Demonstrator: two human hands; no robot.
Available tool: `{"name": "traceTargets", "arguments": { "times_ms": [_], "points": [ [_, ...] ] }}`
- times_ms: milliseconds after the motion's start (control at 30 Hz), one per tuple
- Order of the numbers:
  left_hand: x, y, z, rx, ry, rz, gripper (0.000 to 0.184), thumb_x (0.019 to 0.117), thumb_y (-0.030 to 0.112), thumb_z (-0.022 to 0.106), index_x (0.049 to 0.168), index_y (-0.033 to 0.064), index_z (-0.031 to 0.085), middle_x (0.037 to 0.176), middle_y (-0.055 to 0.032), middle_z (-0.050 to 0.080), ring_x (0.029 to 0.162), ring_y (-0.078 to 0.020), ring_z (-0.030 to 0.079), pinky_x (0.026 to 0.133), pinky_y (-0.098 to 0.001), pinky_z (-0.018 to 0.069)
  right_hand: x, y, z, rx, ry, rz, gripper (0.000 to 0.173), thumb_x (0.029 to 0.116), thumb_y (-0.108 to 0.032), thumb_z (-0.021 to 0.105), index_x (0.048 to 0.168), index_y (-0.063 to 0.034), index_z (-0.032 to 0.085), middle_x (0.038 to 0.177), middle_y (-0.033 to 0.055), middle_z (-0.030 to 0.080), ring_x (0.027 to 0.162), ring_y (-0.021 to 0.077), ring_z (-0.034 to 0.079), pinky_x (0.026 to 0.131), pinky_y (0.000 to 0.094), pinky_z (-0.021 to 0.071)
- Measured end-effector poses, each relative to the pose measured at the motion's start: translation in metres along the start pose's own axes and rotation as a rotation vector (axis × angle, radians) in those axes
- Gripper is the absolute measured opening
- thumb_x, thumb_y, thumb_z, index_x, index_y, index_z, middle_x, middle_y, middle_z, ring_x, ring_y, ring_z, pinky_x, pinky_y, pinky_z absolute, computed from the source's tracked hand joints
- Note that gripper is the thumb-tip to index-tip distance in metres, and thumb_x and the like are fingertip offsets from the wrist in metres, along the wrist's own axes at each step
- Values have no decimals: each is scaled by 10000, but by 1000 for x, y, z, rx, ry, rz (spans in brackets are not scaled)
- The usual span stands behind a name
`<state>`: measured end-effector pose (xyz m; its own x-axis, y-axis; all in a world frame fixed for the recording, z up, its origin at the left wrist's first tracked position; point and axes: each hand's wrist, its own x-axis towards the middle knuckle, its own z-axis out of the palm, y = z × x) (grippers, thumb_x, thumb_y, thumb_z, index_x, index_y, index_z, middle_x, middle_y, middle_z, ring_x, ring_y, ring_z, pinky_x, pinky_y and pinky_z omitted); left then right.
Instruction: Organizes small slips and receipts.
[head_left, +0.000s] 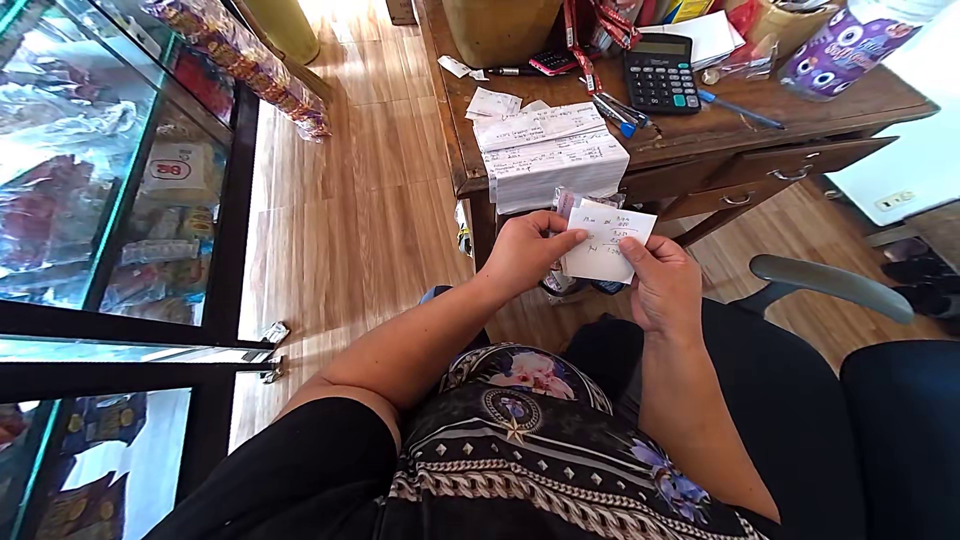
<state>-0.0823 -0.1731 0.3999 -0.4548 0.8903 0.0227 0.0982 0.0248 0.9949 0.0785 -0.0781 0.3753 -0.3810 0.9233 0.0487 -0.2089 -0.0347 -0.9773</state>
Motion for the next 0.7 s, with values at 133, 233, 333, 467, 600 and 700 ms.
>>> {"name": "traceTargets", "arguments": {
  "times_ms": [133,233,333,467,600,700],
  "points": [
    [-3,2,0,-47,-18,-10,102,971,120,701,941,23,704,758,-59,691,588,-91,633,533,-238,539,0,-2,0,-3,8,-1,67,935,-7,692,889,-55,699,802,34,736,726,115,722,712,298,631],
    [-3,2,0,-34,-18,-19,164,1014,168,648,945,36,718,762,-43,679,588,-83,609,541,-246,526,0,-3,-2,18,17,-4,51,944,-22,689,902,-48,701,813,44,737,735,123,725,720,303,632],
    [-4,3,0,-35,-28,-37,176,1025,169,632,954,32,718,767,-49,685,591,-87,618,542,-249,535,0,-4,-2,20,23,-7,48,947,-32,690,904,-52,699,815,41,737,737,119,725,723,301,632],
    [-1,4,0,-59,-19,-70,152,1015,161,651,980,32,724,845,-45,701,680,-88,655,614,-261,569,0,-5,-1,62,56,21,112,1007,-89,631,936,-39,701,855,58,747,772,137,734,742,316,633],
    [3,3,-2,-97,22,-67,156,1012,159,655,975,25,725,843,-44,715,696,-90,674,639,-271,586,4,-7,-3,201,148,71,203,1092,-161,479,1046,-56,648,931,52,728,849,151,729,780,339,626],
    [3,2,-5,-107,39,-70,156,1015,158,651,982,22,719,848,-49,712,705,-96,679,639,-276,592,6,-12,-7,312,191,85,211,1106,-151,423,1075,-77,619,954,47,723,846,150,729,760,334,630]
  ]
}}
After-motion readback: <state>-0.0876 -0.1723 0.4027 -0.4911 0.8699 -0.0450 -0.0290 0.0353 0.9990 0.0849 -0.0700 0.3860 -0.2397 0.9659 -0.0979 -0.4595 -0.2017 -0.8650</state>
